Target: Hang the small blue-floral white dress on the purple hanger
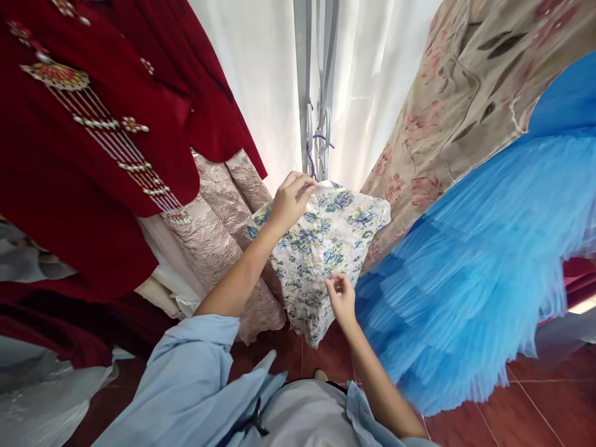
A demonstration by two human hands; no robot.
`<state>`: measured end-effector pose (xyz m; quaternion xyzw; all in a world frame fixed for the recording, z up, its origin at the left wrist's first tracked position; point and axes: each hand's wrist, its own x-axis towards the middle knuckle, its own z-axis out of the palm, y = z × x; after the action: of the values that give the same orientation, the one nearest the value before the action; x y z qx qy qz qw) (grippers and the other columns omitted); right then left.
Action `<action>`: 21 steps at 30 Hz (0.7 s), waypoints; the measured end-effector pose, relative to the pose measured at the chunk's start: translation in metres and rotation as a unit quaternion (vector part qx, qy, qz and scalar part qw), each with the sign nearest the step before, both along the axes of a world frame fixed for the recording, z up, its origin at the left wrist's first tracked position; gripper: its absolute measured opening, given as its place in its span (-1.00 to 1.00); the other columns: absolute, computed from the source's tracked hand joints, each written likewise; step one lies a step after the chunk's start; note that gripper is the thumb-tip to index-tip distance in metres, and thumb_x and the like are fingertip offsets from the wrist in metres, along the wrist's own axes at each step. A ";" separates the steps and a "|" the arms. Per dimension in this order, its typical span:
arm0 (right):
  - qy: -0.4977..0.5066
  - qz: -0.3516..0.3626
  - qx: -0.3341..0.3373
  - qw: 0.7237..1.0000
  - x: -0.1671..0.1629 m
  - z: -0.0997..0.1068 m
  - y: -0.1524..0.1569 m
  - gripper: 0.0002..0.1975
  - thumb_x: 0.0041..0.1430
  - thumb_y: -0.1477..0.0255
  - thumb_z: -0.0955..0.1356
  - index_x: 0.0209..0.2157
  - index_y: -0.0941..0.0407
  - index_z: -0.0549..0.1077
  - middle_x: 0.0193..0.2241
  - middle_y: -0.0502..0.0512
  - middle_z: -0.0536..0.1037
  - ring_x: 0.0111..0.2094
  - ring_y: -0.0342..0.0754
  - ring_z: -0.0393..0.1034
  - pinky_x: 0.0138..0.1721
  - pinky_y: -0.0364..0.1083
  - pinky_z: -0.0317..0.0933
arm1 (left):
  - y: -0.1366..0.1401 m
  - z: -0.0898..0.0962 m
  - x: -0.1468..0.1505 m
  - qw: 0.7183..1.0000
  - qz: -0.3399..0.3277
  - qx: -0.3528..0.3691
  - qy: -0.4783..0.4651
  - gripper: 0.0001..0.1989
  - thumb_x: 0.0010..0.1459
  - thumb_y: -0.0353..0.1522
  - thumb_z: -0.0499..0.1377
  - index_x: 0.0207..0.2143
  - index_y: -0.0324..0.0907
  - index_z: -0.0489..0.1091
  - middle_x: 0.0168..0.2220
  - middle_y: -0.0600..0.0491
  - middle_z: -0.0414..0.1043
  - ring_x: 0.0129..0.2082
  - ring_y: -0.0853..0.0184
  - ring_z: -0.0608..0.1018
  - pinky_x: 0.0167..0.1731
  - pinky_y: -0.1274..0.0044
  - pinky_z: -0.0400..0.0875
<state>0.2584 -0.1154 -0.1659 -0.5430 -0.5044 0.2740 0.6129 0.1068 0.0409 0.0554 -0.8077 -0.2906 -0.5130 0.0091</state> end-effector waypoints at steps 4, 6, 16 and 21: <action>-0.004 0.126 0.076 0.989 0.005 0.091 0.056 -0.62 0.31 0.08 0.28 -0.35 0.10 0.47 -0.52 0.00 0.44 -0.49 -0.10 0.29 -0.40 -0.11 0.21 | -0.006 -0.004 -0.004 0.998 0.030 0.015 0.045 -0.92 0.31 -0.40 0.15 -0.21 -0.09 0.44 -0.22 0.03 0.51 -0.05 0.21 0.51 0.01 0.30 0.37; 0.017 0.159 0.106 0.981 0.001 0.135 0.089 -0.58 0.31 0.03 0.27 -0.29 0.10 0.49 -0.54 -0.02 0.46 -0.54 -0.13 0.27 -0.46 -0.13 0.19 | -0.007 -0.004 -0.003 0.997 0.039 0.029 0.067 -0.91 0.29 -0.42 0.16 -0.23 -0.08 0.45 -0.22 0.02 0.53 0.02 0.16 0.48 0.08 0.25 0.32; 0.045 0.163 0.138 0.976 -0.019 0.180 0.128 -0.50 0.22 -0.05 0.34 -0.51 0.11 0.36 -0.64 -0.05 0.42 -0.64 -0.21 0.20 -0.57 -0.18 0.12 | -0.003 0.005 -0.010 0.991 -0.007 -0.009 0.137 -0.82 0.29 -0.40 0.07 -0.19 -0.17 0.47 -0.22 -0.03 0.53 -0.15 0.19 0.51 -0.01 0.31 0.35; 0.028 0.142 0.145 0.979 -0.015 0.177 0.124 -0.51 0.23 -0.02 0.33 -0.47 0.14 0.42 -0.65 -0.05 0.41 -0.62 -0.20 0.23 -0.56 -0.18 0.12 | 0.002 0.006 0.004 0.990 0.021 -0.001 0.139 -0.80 0.33 -0.39 0.04 -0.33 -0.15 0.44 -0.27 -0.02 0.51 -0.23 0.20 0.47 0.05 0.25 0.23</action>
<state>0.2432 0.0086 0.0112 -0.3633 -0.5938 0.2973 0.6535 0.1105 0.0427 0.0613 -0.8647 -0.3043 -0.3951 0.0596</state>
